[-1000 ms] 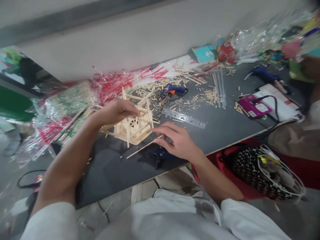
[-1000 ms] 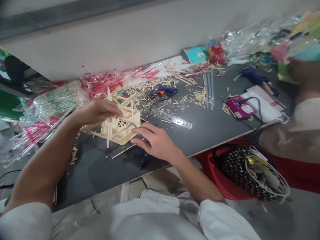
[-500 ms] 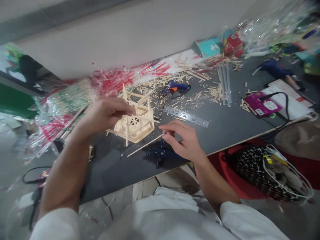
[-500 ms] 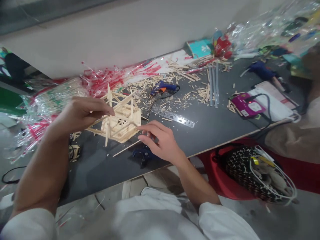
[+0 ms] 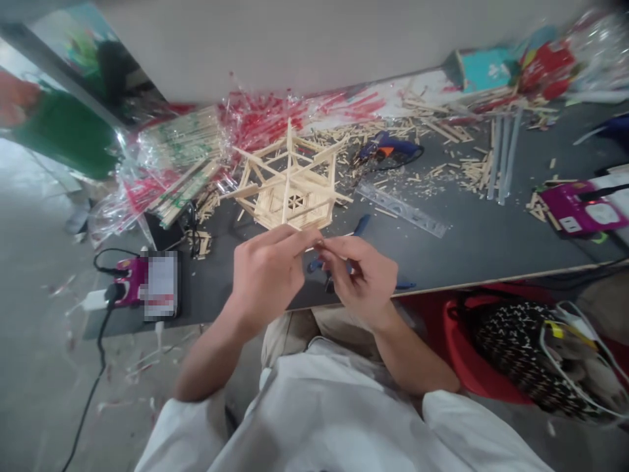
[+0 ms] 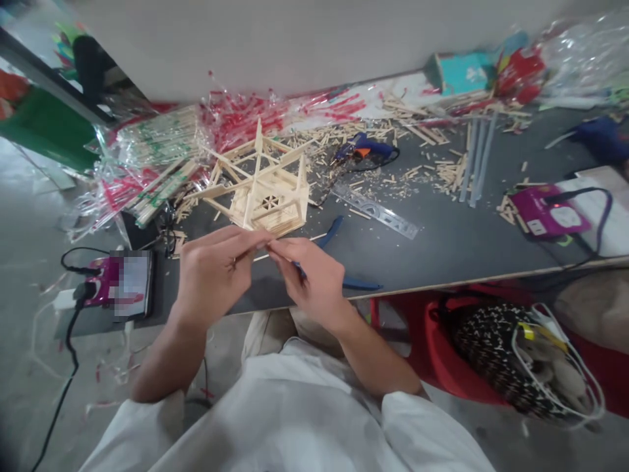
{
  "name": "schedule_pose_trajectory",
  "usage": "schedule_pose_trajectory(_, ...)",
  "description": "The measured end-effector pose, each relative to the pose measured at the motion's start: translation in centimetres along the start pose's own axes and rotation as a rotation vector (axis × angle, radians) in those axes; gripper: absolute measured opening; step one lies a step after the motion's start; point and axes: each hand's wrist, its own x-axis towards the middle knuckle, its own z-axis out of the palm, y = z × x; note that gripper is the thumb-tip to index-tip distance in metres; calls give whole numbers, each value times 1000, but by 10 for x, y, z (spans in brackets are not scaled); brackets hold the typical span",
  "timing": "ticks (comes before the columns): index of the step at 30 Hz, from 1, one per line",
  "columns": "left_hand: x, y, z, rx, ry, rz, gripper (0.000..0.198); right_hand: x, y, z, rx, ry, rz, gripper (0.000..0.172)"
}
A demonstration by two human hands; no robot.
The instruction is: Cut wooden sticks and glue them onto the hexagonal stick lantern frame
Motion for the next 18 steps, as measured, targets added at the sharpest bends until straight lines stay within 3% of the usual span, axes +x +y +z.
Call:
schedule_pose_trajectory(5,-22,19,11,78,46,-127,39,-26,2,11,178,17,245,20)
schedule_pose_trajectory(11,-41,22,15,188,181,-124,33,-38,0,14,292,10,292,28)
schedule_pose_trajectory(13,-43,12,13,135,141,-59,29,-38,-1,14,296,-2,319,32)
schedule_pose_trajectory(16,-41,-10,12,15,-71,113,26,-36,-1,14,300,-38,383,40)
schedule_pose_trajectory(18,-37,-24,11,-42,-149,160,24,-35,0,15,331,-55,414,43)
